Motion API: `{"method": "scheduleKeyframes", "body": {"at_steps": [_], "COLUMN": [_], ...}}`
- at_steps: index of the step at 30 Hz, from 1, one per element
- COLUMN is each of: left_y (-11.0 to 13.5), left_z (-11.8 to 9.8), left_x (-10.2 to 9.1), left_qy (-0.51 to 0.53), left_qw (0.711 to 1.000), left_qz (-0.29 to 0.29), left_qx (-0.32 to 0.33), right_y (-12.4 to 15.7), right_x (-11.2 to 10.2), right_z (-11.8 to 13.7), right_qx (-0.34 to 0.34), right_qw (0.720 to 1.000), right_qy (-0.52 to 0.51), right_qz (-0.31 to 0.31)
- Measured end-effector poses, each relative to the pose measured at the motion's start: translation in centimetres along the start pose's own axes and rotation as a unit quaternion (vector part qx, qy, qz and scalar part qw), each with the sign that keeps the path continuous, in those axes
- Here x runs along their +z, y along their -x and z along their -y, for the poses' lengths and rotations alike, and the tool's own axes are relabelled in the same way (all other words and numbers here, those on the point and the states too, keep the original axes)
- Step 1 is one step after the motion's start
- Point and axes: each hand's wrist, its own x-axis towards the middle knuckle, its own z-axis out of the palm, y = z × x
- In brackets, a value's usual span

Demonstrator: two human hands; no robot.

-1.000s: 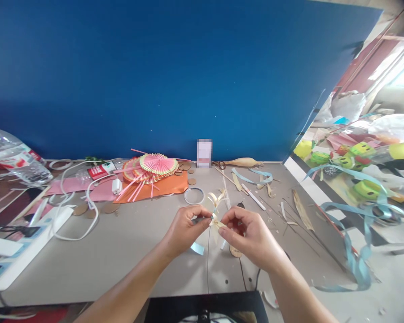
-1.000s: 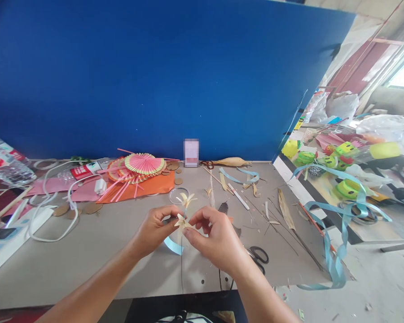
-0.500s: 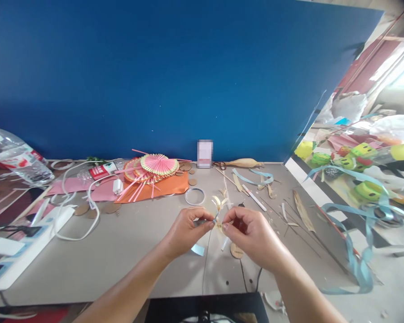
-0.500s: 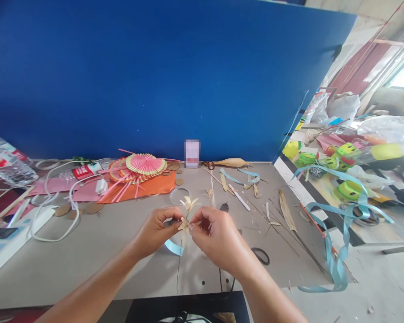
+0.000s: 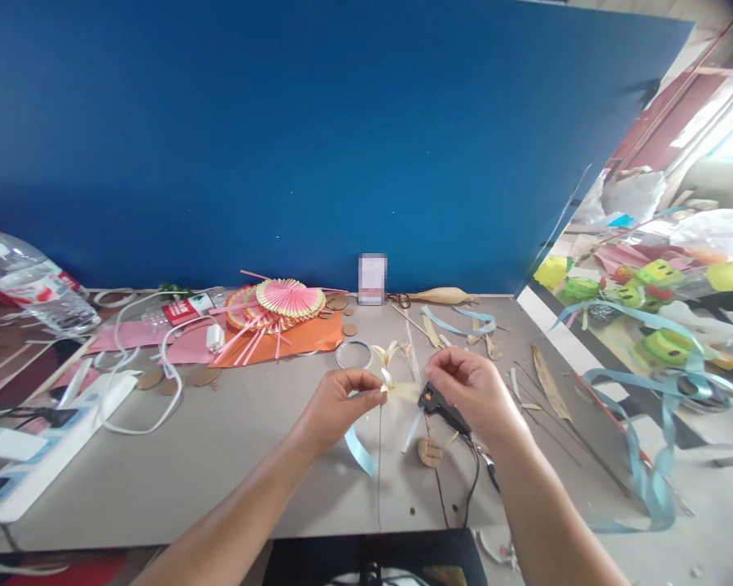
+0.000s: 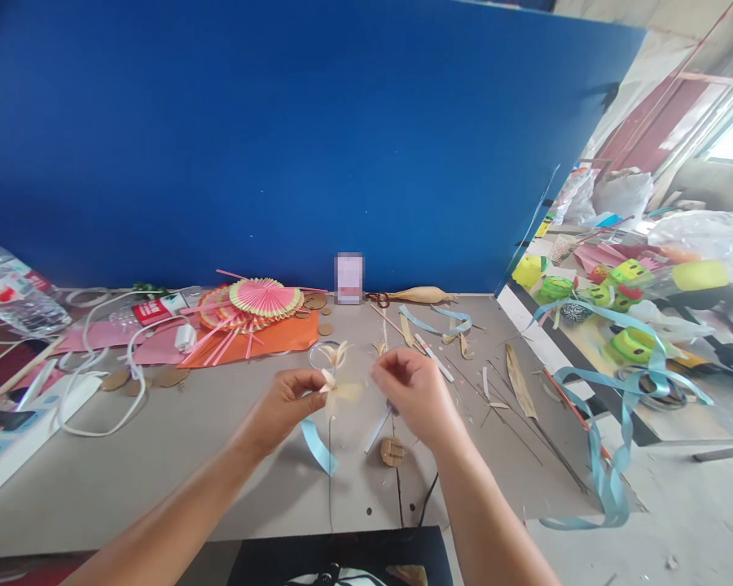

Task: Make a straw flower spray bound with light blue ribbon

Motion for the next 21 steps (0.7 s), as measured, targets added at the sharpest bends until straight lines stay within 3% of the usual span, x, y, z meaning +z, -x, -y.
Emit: {"method": "scheduleKeyframes", "body": {"at_steps": [3,8,12,21], "left_y": [-0.5,-1.7,-2.7,-3.3], "left_z": [0.4,0.6,1.5,3.8], "left_x": [0.3,0.5,0.6,0.3], "left_qy": [0.049,0.125,0.188,0.284], "left_qw": [0.998,0.989,0.977,0.955], "left_qz": [-0.036,-0.078,-0.09,-0.031], "left_qx": [-0.015,-0.013,-0.041,-0.081], "right_y": [-0.5,0.3,0.0,-1.8], "right_x": [0.9,4.4,6.5,8.3], "right_z": [-2.3,-4.7,-5.1,-6.7], "right_qx": [0.006,0.049,0.084,0.119], "right_qw": [0.995,0.991,0.971,0.932], "right_qy": [-0.078,-0.114,-0.215,-0.339], "right_qz": [-0.065,0.054,0.064,0.037]}}
